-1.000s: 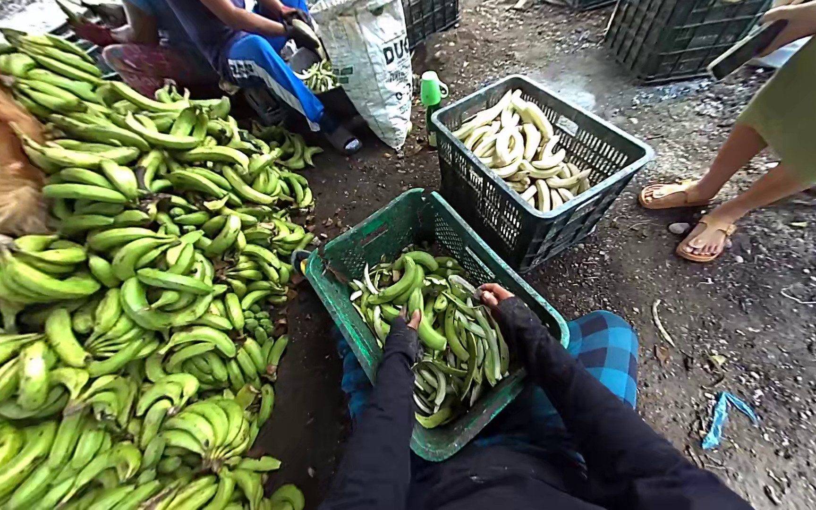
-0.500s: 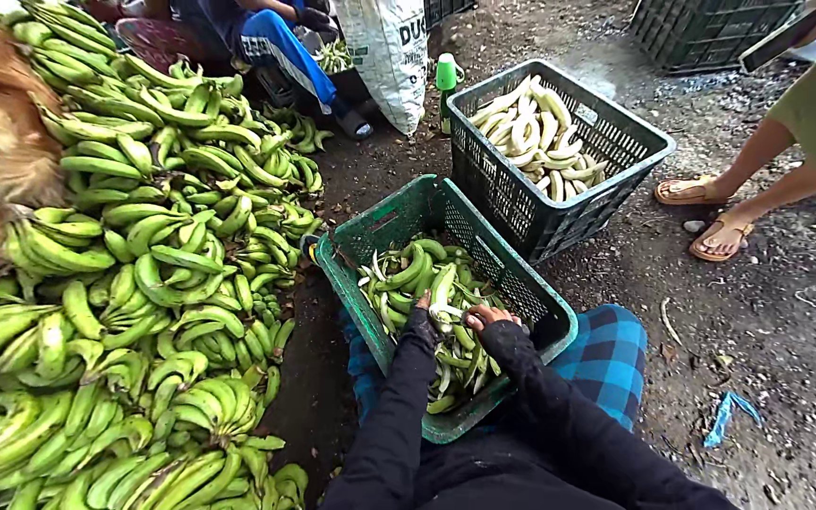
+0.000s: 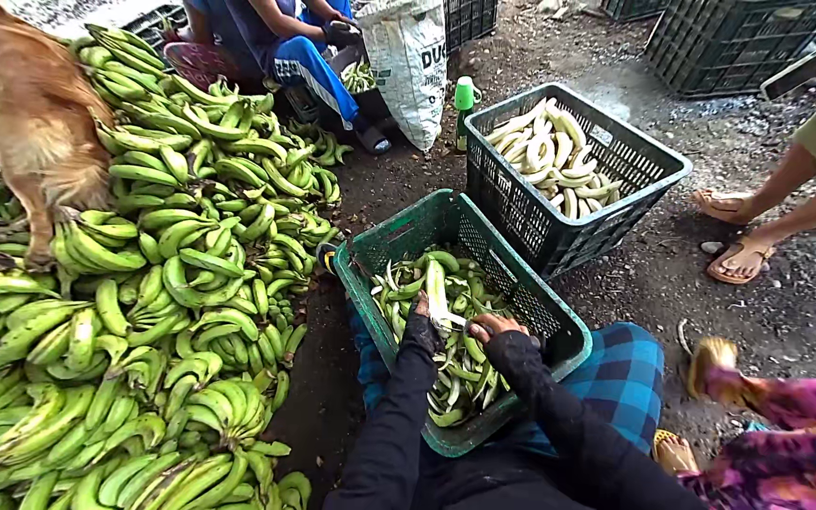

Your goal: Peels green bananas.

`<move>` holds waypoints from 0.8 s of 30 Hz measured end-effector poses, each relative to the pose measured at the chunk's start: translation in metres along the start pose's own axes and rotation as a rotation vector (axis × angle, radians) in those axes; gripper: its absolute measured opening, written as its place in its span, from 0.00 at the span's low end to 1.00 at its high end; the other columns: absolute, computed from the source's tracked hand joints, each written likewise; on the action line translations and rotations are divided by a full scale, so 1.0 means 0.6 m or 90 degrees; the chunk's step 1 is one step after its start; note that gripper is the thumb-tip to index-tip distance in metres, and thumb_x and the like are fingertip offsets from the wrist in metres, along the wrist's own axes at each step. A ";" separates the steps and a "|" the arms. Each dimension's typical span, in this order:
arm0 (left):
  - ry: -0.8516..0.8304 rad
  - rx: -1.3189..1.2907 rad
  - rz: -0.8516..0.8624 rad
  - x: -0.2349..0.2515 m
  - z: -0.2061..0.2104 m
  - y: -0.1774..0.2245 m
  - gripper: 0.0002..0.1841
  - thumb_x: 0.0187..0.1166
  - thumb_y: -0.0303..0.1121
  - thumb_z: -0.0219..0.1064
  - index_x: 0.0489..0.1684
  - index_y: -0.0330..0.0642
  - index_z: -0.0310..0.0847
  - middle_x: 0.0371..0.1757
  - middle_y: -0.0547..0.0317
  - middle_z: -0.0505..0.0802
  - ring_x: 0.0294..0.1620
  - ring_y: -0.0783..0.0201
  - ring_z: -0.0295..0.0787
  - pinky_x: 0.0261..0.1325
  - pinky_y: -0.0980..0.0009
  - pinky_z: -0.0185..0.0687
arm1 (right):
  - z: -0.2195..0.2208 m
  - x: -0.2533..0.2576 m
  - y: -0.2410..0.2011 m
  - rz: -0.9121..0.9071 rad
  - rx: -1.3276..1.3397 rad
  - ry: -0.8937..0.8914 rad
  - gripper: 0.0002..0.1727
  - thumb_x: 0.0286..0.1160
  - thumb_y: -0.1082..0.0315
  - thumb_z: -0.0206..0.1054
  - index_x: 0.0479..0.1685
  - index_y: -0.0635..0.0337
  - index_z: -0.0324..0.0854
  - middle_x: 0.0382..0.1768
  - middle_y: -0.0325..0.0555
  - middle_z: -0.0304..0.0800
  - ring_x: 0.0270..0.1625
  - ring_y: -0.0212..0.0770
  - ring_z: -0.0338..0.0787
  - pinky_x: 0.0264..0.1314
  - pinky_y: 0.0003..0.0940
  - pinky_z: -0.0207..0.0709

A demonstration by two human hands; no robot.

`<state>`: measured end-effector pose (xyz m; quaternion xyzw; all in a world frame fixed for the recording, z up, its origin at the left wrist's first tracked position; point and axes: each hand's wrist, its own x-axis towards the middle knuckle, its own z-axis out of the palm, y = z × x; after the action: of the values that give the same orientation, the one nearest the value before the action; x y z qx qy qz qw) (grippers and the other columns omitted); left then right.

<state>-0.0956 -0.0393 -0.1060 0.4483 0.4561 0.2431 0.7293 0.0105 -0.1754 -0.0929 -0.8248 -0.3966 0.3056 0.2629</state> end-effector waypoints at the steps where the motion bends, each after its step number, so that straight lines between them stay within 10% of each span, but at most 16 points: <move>1: -0.013 -0.010 -0.027 -0.010 0.007 0.005 0.23 0.97 0.44 0.39 0.71 0.37 0.70 0.45 0.51 0.86 0.37 0.64 0.83 0.40 0.67 0.82 | 0.003 0.014 -0.001 0.005 0.001 0.056 0.26 0.89 0.48 0.58 0.75 0.52 0.83 0.70 0.68 0.85 0.78 0.71 0.77 0.83 0.72 0.56; 5: -0.061 -0.029 -0.099 -0.023 0.021 0.001 0.23 0.96 0.49 0.40 0.65 0.41 0.72 0.34 0.52 0.86 0.22 0.63 0.82 0.21 0.70 0.79 | -0.021 0.129 0.006 -0.010 -0.043 0.294 0.25 0.86 0.46 0.62 0.72 0.47 0.86 0.66 0.69 0.85 0.72 0.72 0.81 0.77 0.70 0.63; 9: -0.042 0.159 0.104 -0.001 -0.002 -0.006 0.27 0.93 0.31 0.51 0.88 0.27 0.54 0.79 0.32 0.76 0.75 0.56 0.78 0.78 0.63 0.73 | -0.058 0.105 -0.041 -0.006 -0.010 0.197 0.26 0.89 0.46 0.58 0.77 0.47 0.81 0.72 0.66 0.83 0.76 0.70 0.78 0.80 0.70 0.62; 15: 0.232 0.272 0.248 0.030 0.009 -0.003 0.34 0.92 0.30 0.50 0.92 0.27 0.36 0.85 0.28 0.69 0.85 0.49 0.69 0.86 0.60 0.62 | 0.017 -0.023 -0.034 0.097 0.024 0.001 0.28 0.92 0.46 0.51 0.80 0.51 0.77 0.71 0.67 0.84 0.79 0.71 0.77 0.82 0.70 0.61; 19: -0.050 0.214 0.136 -0.010 0.003 -0.004 0.24 0.93 0.29 0.50 0.84 0.26 0.59 0.73 0.33 0.80 0.68 0.57 0.81 0.72 0.62 0.76 | -0.012 0.062 -0.033 0.047 0.003 0.106 0.27 0.92 0.48 0.52 0.78 0.53 0.80 0.70 0.70 0.84 0.78 0.73 0.76 0.82 0.71 0.61; 21: -0.268 0.286 0.105 -0.018 -0.002 -0.009 0.31 0.88 0.30 0.50 0.91 0.31 0.49 0.78 0.36 0.77 0.72 0.61 0.82 0.75 0.64 0.77 | -0.049 0.136 -0.019 0.034 -0.008 0.145 0.27 0.91 0.45 0.54 0.76 0.50 0.81 0.69 0.69 0.85 0.76 0.74 0.77 0.78 0.76 0.62; 24: -0.127 0.333 0.097 -0.027 0.007 -0.003 0.31 0.93 0.31 0.48 0.93 0.32 0.42 0.87 0.32 0.67 0.87 0.50 0.67 0.88 0.57 0.60 | -0.084 0.157 -0.028 0.024 -0.015 0.136 0.28 0.90 0.43 0.54 0.78 0.48 0.79 0.71 0.66 0.84 0.78 0.72 0.76 0.77 0.76 0.60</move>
<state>-0.0999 -0.0546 -0.0997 0.6757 0.3946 0.1260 0.6098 0.0852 -0.0989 -0.0752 -0.8631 -0.3541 0.2165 0.2878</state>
